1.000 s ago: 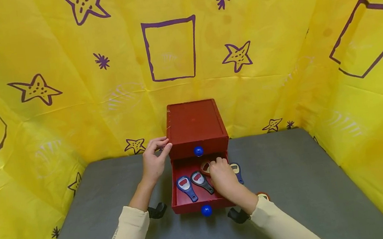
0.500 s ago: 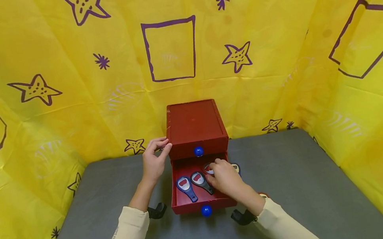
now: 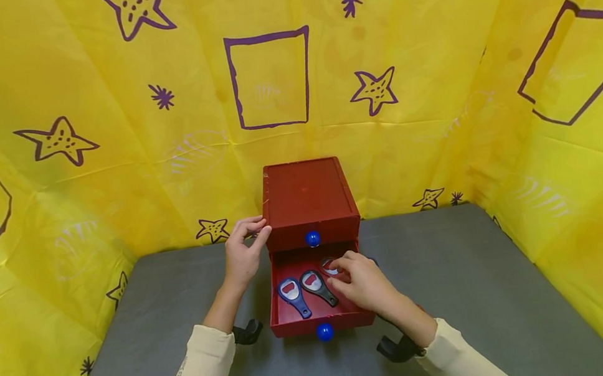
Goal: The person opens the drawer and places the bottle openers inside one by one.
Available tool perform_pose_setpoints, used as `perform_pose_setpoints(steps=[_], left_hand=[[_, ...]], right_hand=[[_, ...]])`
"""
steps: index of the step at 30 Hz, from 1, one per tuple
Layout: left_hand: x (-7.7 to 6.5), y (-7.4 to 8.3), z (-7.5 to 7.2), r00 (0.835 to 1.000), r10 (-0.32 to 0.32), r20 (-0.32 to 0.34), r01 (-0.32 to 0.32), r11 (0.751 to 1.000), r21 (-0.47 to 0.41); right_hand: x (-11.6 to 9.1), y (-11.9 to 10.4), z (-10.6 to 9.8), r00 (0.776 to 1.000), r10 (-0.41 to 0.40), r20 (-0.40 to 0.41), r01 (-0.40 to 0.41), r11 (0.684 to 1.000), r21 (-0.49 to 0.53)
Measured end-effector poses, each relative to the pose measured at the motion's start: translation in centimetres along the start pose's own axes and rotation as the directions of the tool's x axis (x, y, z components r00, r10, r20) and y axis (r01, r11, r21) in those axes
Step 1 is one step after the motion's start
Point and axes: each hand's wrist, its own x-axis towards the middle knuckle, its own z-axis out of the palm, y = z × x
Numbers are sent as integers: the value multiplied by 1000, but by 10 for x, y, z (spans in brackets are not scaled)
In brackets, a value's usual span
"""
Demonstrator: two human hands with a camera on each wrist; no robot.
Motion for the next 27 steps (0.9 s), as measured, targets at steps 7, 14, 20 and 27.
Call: perform_pose_setpoints(steps=[7, 14, 20, 27], left_hand=[[-3, 29, -2, 1000, -25, 19, 24, 1000, 7], [-1, 29, -2, 1000, -11, 21, 11, 1000, 5], [-2, 30, -3, 1000, -10, 17, 10, 1000, 8], [-1, 21, -2, 1000, -16, 16, 15, 1000, 23]], right_hand=[[-11, -2, -9, 999, -46, 21, 44, 996, 83], [-24, -7, -18, 991, -122, 60, 108, 973, 204], [-34, -7, -22, 973, -185, 136, 139, 946, 292], [-46, -2, -23, 946, -263, 191, 177, 910, 375]])
